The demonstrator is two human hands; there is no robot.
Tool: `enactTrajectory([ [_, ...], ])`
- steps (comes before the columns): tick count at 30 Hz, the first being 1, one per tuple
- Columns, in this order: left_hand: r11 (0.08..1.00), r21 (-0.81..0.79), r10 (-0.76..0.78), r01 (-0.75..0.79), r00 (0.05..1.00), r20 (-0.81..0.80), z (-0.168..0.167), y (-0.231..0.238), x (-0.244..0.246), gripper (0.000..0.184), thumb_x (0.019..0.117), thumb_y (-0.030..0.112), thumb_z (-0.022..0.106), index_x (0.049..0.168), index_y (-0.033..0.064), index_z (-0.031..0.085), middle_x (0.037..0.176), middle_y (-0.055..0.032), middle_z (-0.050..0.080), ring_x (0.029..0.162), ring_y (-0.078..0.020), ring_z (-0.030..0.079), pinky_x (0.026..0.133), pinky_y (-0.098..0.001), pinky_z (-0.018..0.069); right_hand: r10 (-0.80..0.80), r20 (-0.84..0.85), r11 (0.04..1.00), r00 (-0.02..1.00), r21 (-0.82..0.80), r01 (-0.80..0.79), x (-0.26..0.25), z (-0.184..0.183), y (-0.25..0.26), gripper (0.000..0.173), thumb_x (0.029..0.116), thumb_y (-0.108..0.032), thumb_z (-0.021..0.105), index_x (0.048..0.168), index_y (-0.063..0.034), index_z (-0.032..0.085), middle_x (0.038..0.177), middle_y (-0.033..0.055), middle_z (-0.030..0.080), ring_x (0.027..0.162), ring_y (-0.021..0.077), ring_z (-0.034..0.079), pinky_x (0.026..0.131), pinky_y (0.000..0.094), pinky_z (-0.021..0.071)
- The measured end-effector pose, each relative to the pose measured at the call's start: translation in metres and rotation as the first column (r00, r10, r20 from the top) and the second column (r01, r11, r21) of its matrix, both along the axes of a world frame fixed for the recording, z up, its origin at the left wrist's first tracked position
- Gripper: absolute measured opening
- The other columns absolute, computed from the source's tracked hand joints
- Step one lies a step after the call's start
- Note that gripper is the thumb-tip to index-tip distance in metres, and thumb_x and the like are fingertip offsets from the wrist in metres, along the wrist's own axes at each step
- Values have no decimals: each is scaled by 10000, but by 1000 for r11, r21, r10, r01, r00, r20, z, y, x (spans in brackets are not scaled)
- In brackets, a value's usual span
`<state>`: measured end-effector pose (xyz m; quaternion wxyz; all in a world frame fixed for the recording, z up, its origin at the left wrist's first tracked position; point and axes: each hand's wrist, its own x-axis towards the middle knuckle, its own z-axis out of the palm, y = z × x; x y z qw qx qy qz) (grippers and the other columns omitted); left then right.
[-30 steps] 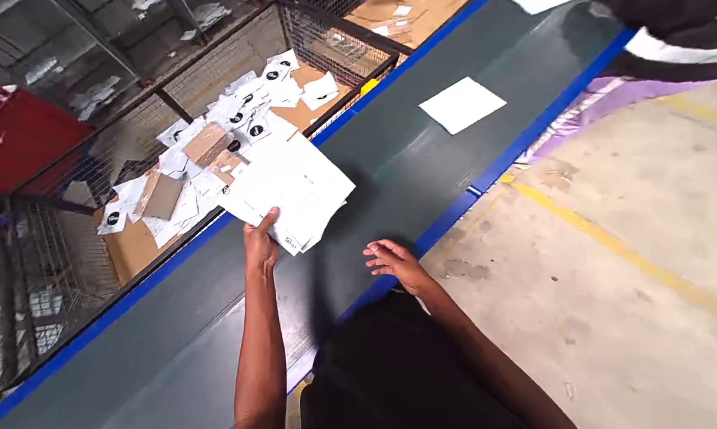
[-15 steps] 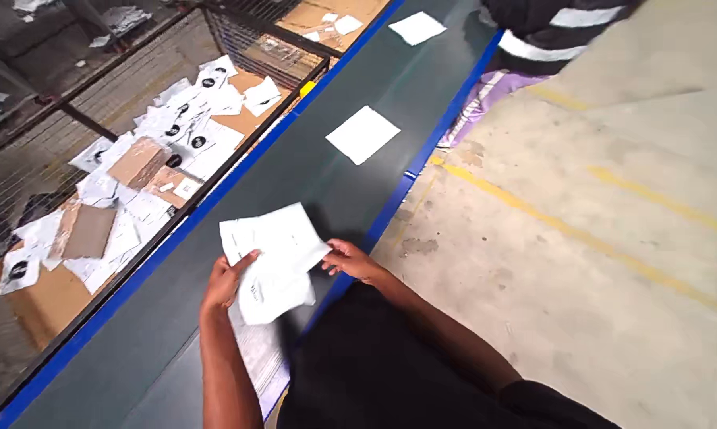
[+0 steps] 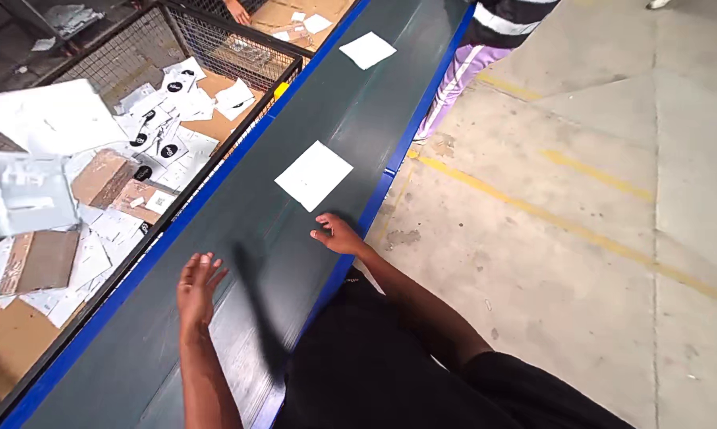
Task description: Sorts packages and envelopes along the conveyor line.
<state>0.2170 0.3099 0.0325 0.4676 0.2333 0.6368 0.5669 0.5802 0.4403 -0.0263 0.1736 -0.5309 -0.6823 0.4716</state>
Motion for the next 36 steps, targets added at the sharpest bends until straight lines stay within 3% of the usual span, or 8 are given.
enactTrajectory([
  [7,981,-128,-147,146,989,4,-60,-38,103,551,999,179,662,1459,-28,442,1321,-213,613,1071,-315,694,856,-499,619,-235,411,964,881,214,157,-4,-21,112,858,900,-517,688,1544,-25,405,1524,235,473,1415,420,444,1112,595,425],
  [12,971,-193,-147,139,989,-29,-76,-57,122,534,983,180,693,1426,-31,480,1288,-202,641,1043,-292,706,847,-476,622,-149,559,954,816,298,-31,-40,-38,79,594,970,-397,644,1446,-57,542,1417,208,568,1340,409,511,1052,594,450],
  [19,975,-204,23,85,878,478,-75,-67,138,543,1099,399,432,1399,-51,481,1283,-248,647,1075,-382,703,918,-520,600,-90,-51,972,995,-224,77,-70,-32,-20,588,921,-294,739,1405,-41,519,1112,145,701,983,250,697,899,456,582],
  [22,954,-237,275,-182,841,466,-73,-65,147,504,1058,355,556,1412,0,508,1248,-225,671,1059,-357,704,894,-533,605,-47,-307,881,951,-462,-106,-67,-12,-77,648,872,-240,808,1384,-47,461,1021,130,697,819,225,713,712,416,622],
  [27,952,-128,293,-278,949,119,-51,-42,68,495,919,104,750,1358,-8,552,1169,-149,710,1021,-240,708,872,-465,609,282,-465,788,839,-387,-480,-35,-4,-84,371,975,-253,717,1262,-46,605,931,87,718,771,189,709,698,377,618],
  [30,941,190,258,-281,956,139,-18,-4,-19,471,1008,163,619,1416,36,423,1223,-137,681,1051,-272,708,906,-508,605,251,-406,867,879,-309,-390,-17,-8,-60,292,989,-284,688,1184,-68,657,930,55,712,763,141,687,697,329,601],
  [33,958,129,259,-258,966,4,-5,30,-78,829,977,253,698,1606,98,180,1513,-181,473,1253,-307,622,993,-495,576,164,-306,941,938,-236,-241,-2,-12,-28,279,990,-310,683,1159,-88,670,958,38,719,795,123,698,735,319,610],
  [36,984,-9,173,-176,973,-151,-8,52,-59,695,975,282,700,1530,37,362,1433,-189,548,1190,-307,653,936,-500,596,115,-164,990,980,-68,-128,16,-18,20,283,993,-338,662,1147,-103,686,1013,22,728,896,98,705,837,317,603],
])
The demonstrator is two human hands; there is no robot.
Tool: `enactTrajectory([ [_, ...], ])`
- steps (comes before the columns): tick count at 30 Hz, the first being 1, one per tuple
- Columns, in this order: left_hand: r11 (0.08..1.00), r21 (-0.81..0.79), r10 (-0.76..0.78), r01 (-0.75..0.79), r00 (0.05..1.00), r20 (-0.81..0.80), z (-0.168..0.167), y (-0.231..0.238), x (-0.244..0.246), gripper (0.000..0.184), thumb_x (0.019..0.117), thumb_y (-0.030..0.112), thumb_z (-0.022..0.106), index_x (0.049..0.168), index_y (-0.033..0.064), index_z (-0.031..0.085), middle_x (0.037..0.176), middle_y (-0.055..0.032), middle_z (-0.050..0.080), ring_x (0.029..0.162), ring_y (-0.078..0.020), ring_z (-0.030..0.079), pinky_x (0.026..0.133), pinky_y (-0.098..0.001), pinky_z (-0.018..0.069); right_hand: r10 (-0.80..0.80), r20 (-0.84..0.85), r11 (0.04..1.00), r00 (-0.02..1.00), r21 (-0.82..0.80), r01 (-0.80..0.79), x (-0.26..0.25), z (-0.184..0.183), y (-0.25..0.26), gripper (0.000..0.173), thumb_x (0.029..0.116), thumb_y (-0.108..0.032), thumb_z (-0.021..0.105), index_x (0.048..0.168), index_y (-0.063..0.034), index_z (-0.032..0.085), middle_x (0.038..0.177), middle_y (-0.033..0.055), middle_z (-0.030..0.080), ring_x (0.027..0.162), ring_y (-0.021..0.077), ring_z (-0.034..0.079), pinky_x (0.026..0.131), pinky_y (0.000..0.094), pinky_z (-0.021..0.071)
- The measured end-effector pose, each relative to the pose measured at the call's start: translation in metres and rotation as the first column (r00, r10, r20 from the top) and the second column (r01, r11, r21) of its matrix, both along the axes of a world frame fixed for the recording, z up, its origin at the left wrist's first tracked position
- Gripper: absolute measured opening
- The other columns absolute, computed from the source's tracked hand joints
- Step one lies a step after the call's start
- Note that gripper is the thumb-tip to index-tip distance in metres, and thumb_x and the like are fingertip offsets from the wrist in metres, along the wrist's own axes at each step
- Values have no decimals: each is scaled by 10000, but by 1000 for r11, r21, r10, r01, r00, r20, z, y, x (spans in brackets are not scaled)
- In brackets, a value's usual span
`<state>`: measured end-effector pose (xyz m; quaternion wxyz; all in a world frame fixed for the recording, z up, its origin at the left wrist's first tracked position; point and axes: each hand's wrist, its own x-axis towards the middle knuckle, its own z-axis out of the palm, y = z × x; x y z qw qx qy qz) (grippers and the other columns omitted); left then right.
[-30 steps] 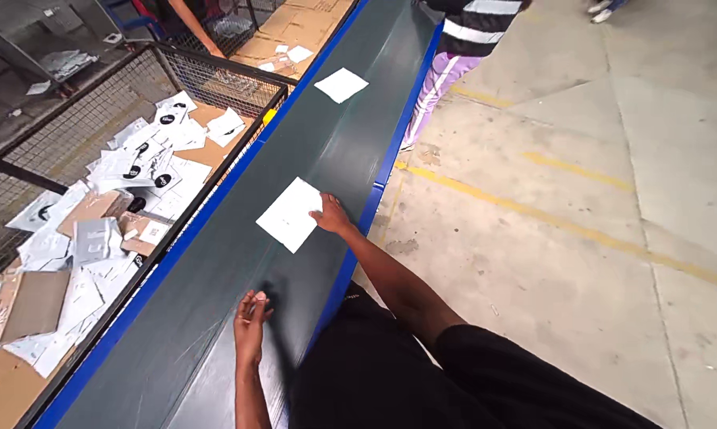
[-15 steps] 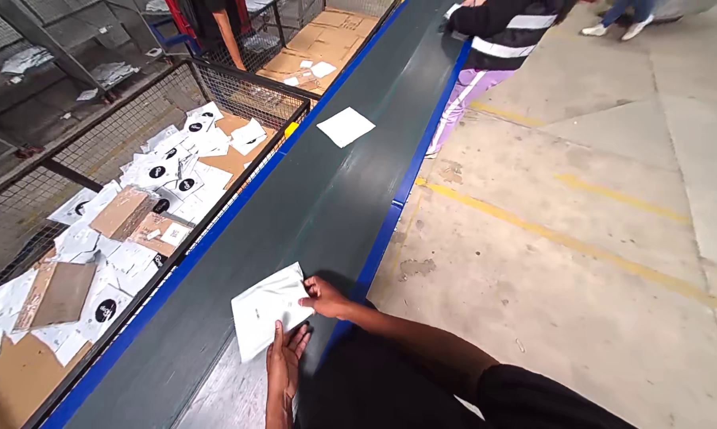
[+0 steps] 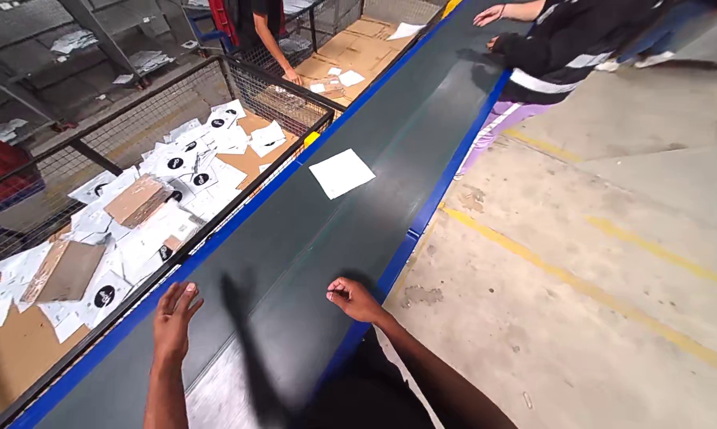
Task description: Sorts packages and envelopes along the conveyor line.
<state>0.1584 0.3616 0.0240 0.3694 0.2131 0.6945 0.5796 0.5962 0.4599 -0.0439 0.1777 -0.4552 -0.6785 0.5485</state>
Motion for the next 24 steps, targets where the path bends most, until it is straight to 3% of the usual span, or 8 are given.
enactTrajectory([
  [2,991,-67,-120,116,992,-47,-8,3,38,609,988,245,676,1488,11,419,1376,-198,577,1127,-304,675,891,-513,608,-60,81,992,995,113,50,10,-4,34,325,998,-370,634,1172,-101,691,1070,35,726,971,111,701,903,342,592],
  [5,945,-181,-291,274,953,-80,-29,17,105,631,981,227,683,1480,-39,402,1386,-251,554,1097,-311,679,865,-510,608,-154,178,963,972,249,106,28,-5,98,378,1004,-409,602,1232,-116,678,1173,67,694,1082,166,672,987,392,558],
  [9,912,-263,-364,315,917,-163,-57,56,171,623,958,286,715,1430,-46,480,1383,-256,571,1135,-331,667,871,-518,603,-155,279,945,948,320,61,42,7,177,379,1009,-410,581,1259,-140,669,1214,77,682,1139,208,652,1017,445,538],
  [14,923,-304,-359,238,816,-453,-69,152,206,602,955,450,662,1344,-5,603,1353,-209,598,1155,-289,646,949,-485,569,-56,229,922,972,385,-37,52,14,257,346,1019,-391,585,1218,-132,698,1161,66,699,1041,154,680,923,373,584],
  [18,917,-399,-293,14,704,-647,-90,222,201,839,917,638,606,1413,-35,538,1480,-273,483,1376,-431,467,1129,-606,398,6,183,934,983,351,-71,68,10,321,321,1036,-381,578,1192,-132,708,1131,48,708,990,111,690,867,315,601],
  [21,771,-598,-366,-219,617,-697,-109,237,192,1069,840,810,519,1478,-44,457,1480,-357,426,1335,-564,428,1032,-722,370,33,136,941,990,330,-77,77,0,358,297,1043,-353,577,1175,-123,710,1092,37,716,912,86,695,785,280,608],
  [22,730,-633,-368,-259,631,-683,-109,234,187,1081,815,811,561,1465,-48,467,1457,-382,426,1317,-589,428,1015,-735,375,44,115,946,992,315,-78,79,-2,366,286,1044,-338,581,1169,-115,709,1078,36,717,896,84,695,770,275,610],
  [24,689,-673,-276,-270,761,-587,-99,229,167,1089,727,731,758,1395,-91,501,1410,-432,423,1304,-621,414,1025,-752,367,54,59,952,997,299,-69,76,-1,382,262,1039,-308,598,1159,-105,710,1053,35,717,872,77,691,753,265,608],
])
